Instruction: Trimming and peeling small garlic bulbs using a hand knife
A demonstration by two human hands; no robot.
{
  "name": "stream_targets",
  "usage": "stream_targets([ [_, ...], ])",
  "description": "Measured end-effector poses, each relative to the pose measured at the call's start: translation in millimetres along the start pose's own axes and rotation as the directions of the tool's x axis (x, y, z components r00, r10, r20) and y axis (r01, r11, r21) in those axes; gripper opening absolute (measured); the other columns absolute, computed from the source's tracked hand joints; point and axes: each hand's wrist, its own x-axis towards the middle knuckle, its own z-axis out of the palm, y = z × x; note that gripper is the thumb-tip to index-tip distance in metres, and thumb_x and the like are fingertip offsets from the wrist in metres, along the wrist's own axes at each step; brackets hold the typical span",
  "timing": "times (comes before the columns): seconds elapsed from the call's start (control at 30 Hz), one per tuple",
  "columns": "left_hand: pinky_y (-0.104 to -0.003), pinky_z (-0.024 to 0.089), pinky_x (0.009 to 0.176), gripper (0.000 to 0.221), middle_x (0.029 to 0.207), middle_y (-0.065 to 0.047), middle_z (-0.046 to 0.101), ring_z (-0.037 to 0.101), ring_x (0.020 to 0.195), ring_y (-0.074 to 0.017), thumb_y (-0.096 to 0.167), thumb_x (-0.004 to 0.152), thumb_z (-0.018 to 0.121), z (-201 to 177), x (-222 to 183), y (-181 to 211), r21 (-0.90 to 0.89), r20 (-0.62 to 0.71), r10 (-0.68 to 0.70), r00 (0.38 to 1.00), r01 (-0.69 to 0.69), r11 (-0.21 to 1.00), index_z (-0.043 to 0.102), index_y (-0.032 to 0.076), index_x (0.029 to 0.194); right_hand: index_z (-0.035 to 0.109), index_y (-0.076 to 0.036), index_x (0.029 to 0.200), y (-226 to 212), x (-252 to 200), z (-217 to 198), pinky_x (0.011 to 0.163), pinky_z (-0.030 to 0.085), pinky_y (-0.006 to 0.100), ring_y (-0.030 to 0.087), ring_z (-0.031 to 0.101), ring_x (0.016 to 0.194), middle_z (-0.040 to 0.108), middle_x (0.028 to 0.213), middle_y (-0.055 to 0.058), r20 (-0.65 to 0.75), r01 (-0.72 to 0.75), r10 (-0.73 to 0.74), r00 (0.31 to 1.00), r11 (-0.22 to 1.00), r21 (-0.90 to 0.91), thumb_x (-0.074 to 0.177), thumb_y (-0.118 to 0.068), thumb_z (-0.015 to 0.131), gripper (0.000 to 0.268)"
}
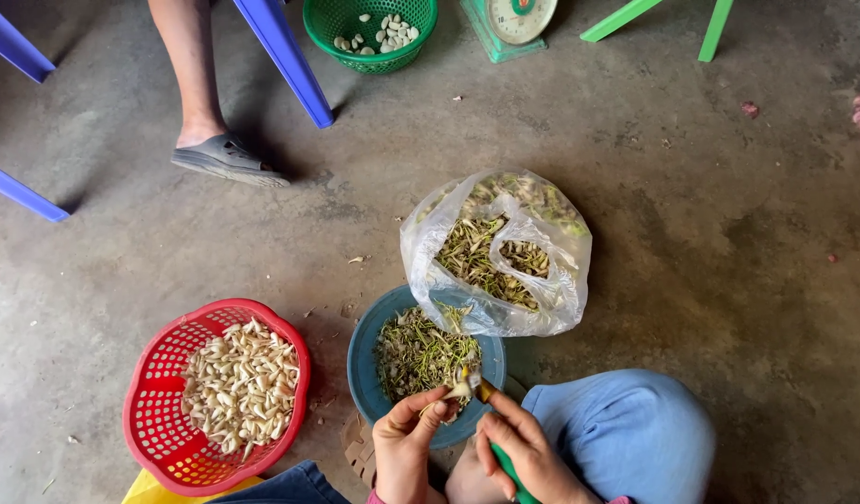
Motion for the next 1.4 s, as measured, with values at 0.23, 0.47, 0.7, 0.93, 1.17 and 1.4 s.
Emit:
stream_targets([
  [0.23, -0.033, 0.061, 0.079, 0.019, 0.096, -0.021, 0.084, 0.076, 0.083, -0.0243, -0.010, 0.081, 0.079, 6.3, -2.2, 11.6, 0.101, -0.048, 0.007, 0.999, -0.002, 0.995, 0.081, -0.011, 0.100, 0.020, -0.020, 0.165, -1.1, -3.4, 5.2, 0.034, 0.033, 0.022, 0.012, 0.047, 0.045, 0.064, 0.071, 0.012, 0.022, -0.047, 0.052, 0.998, 0.979, -0.201, 0.104, -0.018, 0.049, 0.068],
  [0.47, -0.033, 0.056, 0.080, 0.018, 0.095, -0.018, 0.077, 0.070, 0.085, -0.0222, -0.012, 0.084, 0.077, 8.0, -2.6, 20.1, 0.054, -0.022, 0.040, 0.999, -0.039, 0.998, 0.077, -0.009, 0.101, 0.043, -0.006, 0.155, -14.8, -4.9, 8.2, 0.034, 0.031, 0.023, 0.012, 0.040, 0.039, 0.062, 0.067, 0.012, 0.069, -0.133, 0.138, 0.988, 0.989, -0.065, 0.105, -0.020, 0.049, 0.053],
  [0.7, -0.032, 0.053, 0.077, 0.024, 0.094, -0.018, 0.076, 0.068, 0.083, -0.0220, -0.010, 0.086, 0.075, 10.2, -4.2, 40.8, 0.066, 0.018, -0.063, 0.998, 0.061, 0.996, 0.075, -0.009, 0.111, 0.058, 0.004, 0.140, -22.6, -6.0, 12.6, 0.035, 0.031, 0.024, 0.012, 0.038, 0.039, 0.061, 0.067, 0.013, 0.076, -0.215, 0.213, 0.974, 0.976, 0.029, 0.105, -0.018, 0.052, 0.042],
  [0.93, -0.032, 0.052, 0.075, 0.025, 0.089, -0.017, 0.070, 0.063, 0.078, -0.0202, -0.007, 0.091, 0.070, -1.3, 5.4, 20.5, -0.118, 0.114, -0.110, 0.987, 0.123, 0.985, 0.069, -0.011, 0.116, 0.059, 0.006, 0.134, -14.9, -4.9, 7.5, 0.035, 0.032, 0.025, 0.014, 0.037, 0.038, 0.060, 0.066, 0.015, 0.115, -0.177, 0.171, 0.979, 0.983, 0.041, 0.106, -0.018, 0.051, 0.038],
  [1.17, -0.029, 0.054, 0.072, 0.068, 0.086, -0.012, 0.066, 0.063, 0.074, -0.0183, -0.011, 0.077, 0.081, 2.0, 7.5, 18.9, -0.034, 0.209, -0.153, 0.966, 0.164, 0.986, 0.058, -0.005, 0.140, 0.055, -0.006, 0.153, -15.0, -5.8, 12.8, 0.035, 0.031, 0.021, 0.010, 0.041, 0.038, 0.064, 0.063, 0.010, 0.049, -0.071, 0.084, 0.995, 0.970, -0.232, 0.103, -0.017, 0.053, 0.051],
  [1.4, -0.035, 0.060, 0.080, 0.052, 0.096, -0.019, 0.073, 0.073, 0.082, -0.0269, -0.014, 0.085, 0.072, -0.9, 7.4, 19.3, -0.072, 0.254, -0.148, 0.956, 0.171, 0.983, 0.061, -0.007, 0.135, 0.056, -0.006, 0.151, -19.4, -6.5, 10.0, 0.034, 0.030, 0.022, 0.011, 0.040, 0.037, 0.063, 0.062, 0.011, 0.056, -0.081, 0.092, 0.994, 0.981, -0.174, 0.103, -0.021, 0.053, 0.050],
])
